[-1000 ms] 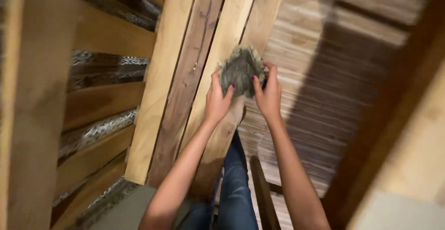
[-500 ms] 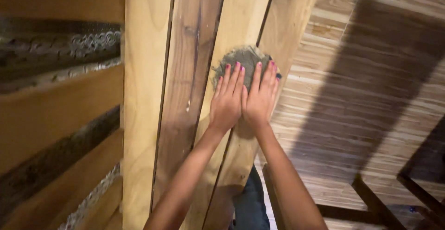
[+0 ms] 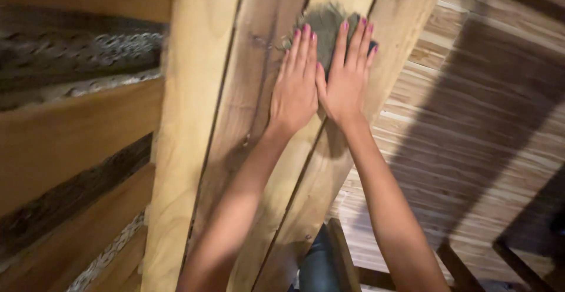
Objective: Cleaning a wooden chair and bench with a cloth.
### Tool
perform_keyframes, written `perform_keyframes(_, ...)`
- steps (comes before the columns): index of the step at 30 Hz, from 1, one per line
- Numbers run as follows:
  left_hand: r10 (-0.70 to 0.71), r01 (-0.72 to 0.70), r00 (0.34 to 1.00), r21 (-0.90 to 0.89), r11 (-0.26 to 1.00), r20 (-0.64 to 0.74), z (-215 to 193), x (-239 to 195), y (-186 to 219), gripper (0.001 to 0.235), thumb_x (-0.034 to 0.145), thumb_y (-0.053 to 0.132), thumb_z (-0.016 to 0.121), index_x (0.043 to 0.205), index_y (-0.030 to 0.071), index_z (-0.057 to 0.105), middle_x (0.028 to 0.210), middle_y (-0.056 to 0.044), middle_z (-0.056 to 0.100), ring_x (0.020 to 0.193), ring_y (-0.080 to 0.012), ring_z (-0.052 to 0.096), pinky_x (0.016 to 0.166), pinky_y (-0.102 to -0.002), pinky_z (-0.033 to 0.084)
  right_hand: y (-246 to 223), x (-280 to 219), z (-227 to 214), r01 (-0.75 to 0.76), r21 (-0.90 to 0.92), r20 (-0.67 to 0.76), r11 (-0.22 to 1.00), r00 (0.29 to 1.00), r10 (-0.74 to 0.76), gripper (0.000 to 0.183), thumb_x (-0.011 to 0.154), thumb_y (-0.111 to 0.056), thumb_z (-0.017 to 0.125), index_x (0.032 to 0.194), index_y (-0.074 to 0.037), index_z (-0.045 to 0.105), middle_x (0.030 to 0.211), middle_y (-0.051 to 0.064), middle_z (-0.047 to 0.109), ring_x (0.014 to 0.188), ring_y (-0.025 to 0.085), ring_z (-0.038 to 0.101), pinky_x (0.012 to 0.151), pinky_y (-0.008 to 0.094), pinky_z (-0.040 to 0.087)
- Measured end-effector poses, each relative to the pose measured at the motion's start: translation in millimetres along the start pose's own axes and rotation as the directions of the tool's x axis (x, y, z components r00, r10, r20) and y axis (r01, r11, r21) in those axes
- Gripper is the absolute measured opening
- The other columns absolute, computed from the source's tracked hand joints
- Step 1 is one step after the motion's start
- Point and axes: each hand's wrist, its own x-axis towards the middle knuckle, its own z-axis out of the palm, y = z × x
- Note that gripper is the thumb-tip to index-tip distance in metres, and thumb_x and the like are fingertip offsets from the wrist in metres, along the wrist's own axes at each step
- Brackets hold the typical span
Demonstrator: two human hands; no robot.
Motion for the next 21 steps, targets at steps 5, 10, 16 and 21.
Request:
perform_keyframes(5, -0.055, 0.054, 0.998, -0.034, 0.998, -0.025, -4.4, -84.4, -12.0, 0.058, 0.112, 0.024, 0.038, 0.162, -0.002, 0.024, 0.172, -0.017, 0.019, 0.161, -0.0318, 0.019, 0.130, -0.048, 0.025, -37.0, -65.0, 18.5, 0.082, 0.051, 0.036, 0.995, 0.996, -0.084, 0.086, 0.101, -0.033, 0.059, 0.164, 0.006, 0.017, 0.170, 0.032, 0.009, 0.159, 0.048, 0.005, 0.130, 0.061, 0.007)
perform_keyframes(10, -0.167, 0.165, 0.982, -0.024, 0.986, -0.085, -12.0, -175.9, -25.3, 0.059, 0.110, 0.023, 0.041, 0.161, -0.004, 0.027, 0.170, -0.020, 0.022, 0.159, -0.0349, 0.022, 0.128, -0.049, 0.025, -83.8, -127.4, 41.5, 0.200, 0.110, 0.073, 0.974, 0.975, -0.209, 0.082, 0.096, -0.026, 0.059, 0.162, 0.008, 0.023, 0.169, 0.033, 0.014, 0.160, 0.048, 0.010, 0.130, 0.059, 0.011)
perform_keyframes(16, -0.250, 0.262, 0.957, 0.067, 0.963, -0.149, -30.8, -224.8, -48.7, 0.058, 0.111, 0.023, 0.046, 0.159, -0.005, 0.032, 0.169, -0.021, 0.028, 0.159, -0.0328, 0.029, 0.129, -0.046, 0.028, -124.0, -150.2, 61.7, 0.279, 0.114, 0.139, 0.954, 0.946, -0.293, 0.082, 0.090, -0.022, 0.060, 0.160, 0.008, 0.027, 0.167, 0.032, 0.020, 0.158, 0.045, 0.017, 0.127, 0.059, 0.017)
perform_keyframes(21, -0.234, 0.238, 0.966, 0.026, 0.971, -0.110, -43.5, -175.6, -55.7, 0.059, 0.107, 0.023, 0.049, 0.157, -0.005, 0.034, 0.167, -0.020, 0.032, 0.156, -0.0321, 0.031, 0.125, -0.046, 0.028, -116.3, -101.3, 58.6, 0.287, 0.043, 0.111, 0.957, 0.951, -0.290, 0.081, 0.091, -0.021, 0.061, 0.159, 0.007, 0.028, 0.167, 0.030, 0.021, 0.158, 0.045, 0.016, 0.128, 0.058, 0.016)
